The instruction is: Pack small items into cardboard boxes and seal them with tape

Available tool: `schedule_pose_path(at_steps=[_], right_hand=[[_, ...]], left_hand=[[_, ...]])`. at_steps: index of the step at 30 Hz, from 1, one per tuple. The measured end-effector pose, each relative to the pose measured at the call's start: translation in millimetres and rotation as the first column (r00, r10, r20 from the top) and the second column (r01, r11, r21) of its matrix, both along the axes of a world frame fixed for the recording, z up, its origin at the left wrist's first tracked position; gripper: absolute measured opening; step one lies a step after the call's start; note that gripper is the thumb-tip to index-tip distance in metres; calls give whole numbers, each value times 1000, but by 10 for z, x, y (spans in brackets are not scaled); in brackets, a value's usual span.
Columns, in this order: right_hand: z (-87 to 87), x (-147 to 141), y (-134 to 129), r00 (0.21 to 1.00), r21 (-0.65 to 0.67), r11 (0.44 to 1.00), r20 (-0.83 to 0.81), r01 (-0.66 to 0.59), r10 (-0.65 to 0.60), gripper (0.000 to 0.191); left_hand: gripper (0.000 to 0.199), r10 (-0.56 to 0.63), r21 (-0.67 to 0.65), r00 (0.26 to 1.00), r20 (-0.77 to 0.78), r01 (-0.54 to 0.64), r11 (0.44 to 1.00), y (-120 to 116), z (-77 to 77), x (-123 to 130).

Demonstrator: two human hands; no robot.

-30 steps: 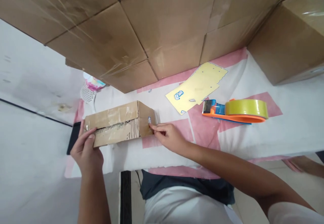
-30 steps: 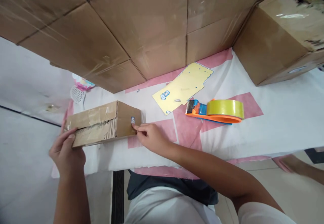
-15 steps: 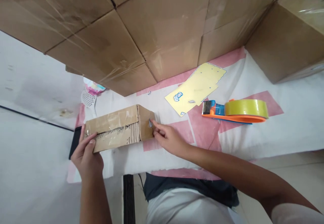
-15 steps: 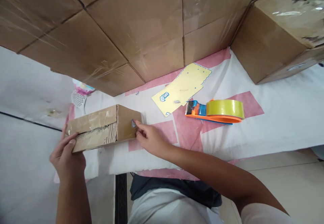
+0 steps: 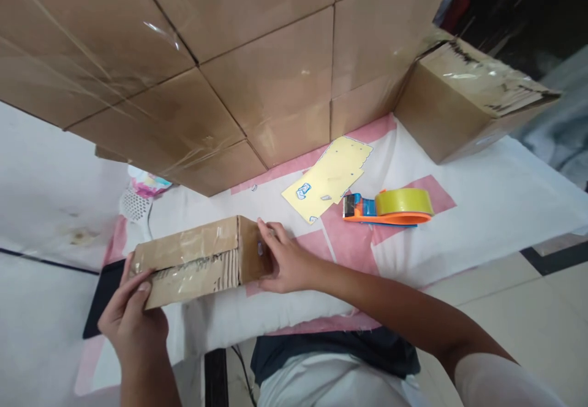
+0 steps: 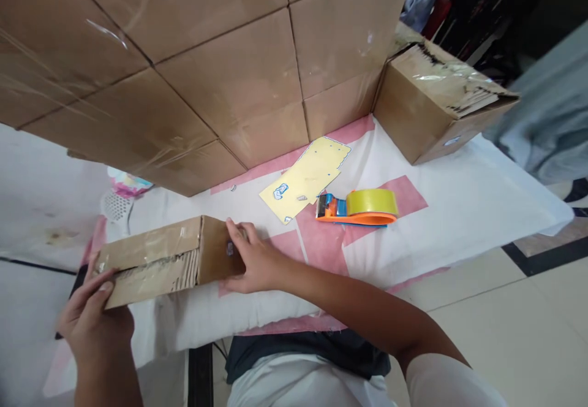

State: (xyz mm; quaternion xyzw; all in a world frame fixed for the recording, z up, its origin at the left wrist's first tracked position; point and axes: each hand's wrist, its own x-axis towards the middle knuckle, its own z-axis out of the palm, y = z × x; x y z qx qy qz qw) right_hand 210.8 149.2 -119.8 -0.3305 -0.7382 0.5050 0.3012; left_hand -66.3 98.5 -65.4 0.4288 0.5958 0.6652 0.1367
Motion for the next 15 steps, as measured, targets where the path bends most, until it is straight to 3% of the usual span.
schedule_pose_path(at_steps=[4, 9, 12, 15], right_hand=[[58, -33, 16, 990, 93, 991, 114, -99, 88, 154], [161, 32, -77, 982, 113, 993, 187, -46, 24, 153], [219, 256, -182, 996, 109, 993, 65, 54, -62, 150], [215, 646, -369, 969, -19, 986, -183, 166, -167, 131]], left_hand=[[26, -75, 24, 997, 14, 75, 997, 7, -12, -49], [30, -133, 25, 990, 53, 132, 991, -81, -2, 6], [37, -160, 17, 974, 158, 159, 987, -153, -82, 20], [42, -124, -45, 971, 204, 136, 990, -86, -244, 51]])
